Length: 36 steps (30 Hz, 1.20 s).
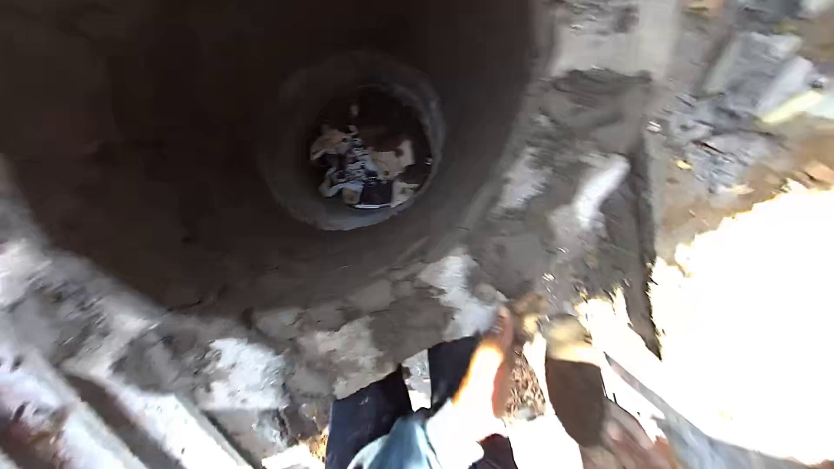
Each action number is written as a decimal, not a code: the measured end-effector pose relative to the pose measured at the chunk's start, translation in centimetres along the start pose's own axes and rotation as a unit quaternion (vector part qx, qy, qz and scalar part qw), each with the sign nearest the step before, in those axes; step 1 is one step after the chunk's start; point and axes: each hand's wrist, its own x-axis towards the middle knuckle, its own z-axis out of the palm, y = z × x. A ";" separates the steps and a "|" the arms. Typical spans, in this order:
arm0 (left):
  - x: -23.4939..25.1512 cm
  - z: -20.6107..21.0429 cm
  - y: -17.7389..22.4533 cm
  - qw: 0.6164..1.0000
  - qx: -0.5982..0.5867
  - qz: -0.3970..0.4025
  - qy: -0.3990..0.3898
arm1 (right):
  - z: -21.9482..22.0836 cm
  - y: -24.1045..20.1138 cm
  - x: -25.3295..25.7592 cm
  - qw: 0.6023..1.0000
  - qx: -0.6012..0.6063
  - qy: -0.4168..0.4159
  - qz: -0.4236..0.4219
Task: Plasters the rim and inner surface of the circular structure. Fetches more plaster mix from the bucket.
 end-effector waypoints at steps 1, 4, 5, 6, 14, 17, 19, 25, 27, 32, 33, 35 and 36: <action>1.1 0.7 -1.2 1.000 -0.016 -0.013 0.007 | -1.5 0.6 1.0 0.999 -0.017 -0.034 0.015; 5.1 2.1 -4.5 0.998 0.032 -0.014 0.042 | -6.5 4.0 5.4 0.995 -0.037 -0.091 -0.007; 6.5 2.1 -5.9 0.997 0.062 -0.002 0.041 | -8.1 5.0 6.9 0.996 -0.029 -0.088 -0.007; 7.9 1.9 -7.5 0.994 0.089 -0.001 0.056 | -9.5 6.0 8.5 0.995 -0.015 -0.097 0.003; 18.4 -1.7 -17.9 0.917 0.387 -0.076 0.060 | -19.4 15.0 27.8 0.970 -0.181 0.072 0.149; 19.8 -4.8 -18.8 0.844 0.520 -0.101 0.081 | -21.7 18.3 35.3 0.939 -0.285 0.072 0.180; 19.1 -8.6 -18.9 0.767 0.631 -0.098 0.066 | -21.9 20.6 40.0 0.899 -0.370 0.127 0.198; 13.7 -15.4 -17.3 0.708 0.689 -0.153 0.016 | -16.1 24.8 47.3 0.895 -0.387 0.152 0.161; 12.1 -16.8 -16.6 0.675 0.717 -0.175 0.008 | -16.4 26.8 45.8 0.865 -0.484 0.103 0.078; 10.4 -17.2 -16.1 0.661 0.721 -0.208 0.022 | -19.7 23.3 44.2 0.813 -0.577 0.064 0.038; 10.1 -17.0 -15.9 0.664 0.717 -0.210 0.030 | -19.5 22.8 44.9 0.818 -0.561 0.120 0.034; 9.8 -17.2 -15.9 0.669 0.714 -0.206 0.038 | -18.6 19.4 45.9 0.853 -0.499 0.131 0.078; 9.6 -17.7 -15.9 0.662 0.722 -0.198 0.034 | -19.1 14.6 46.8 0.844 -0.478 -0.082 0.229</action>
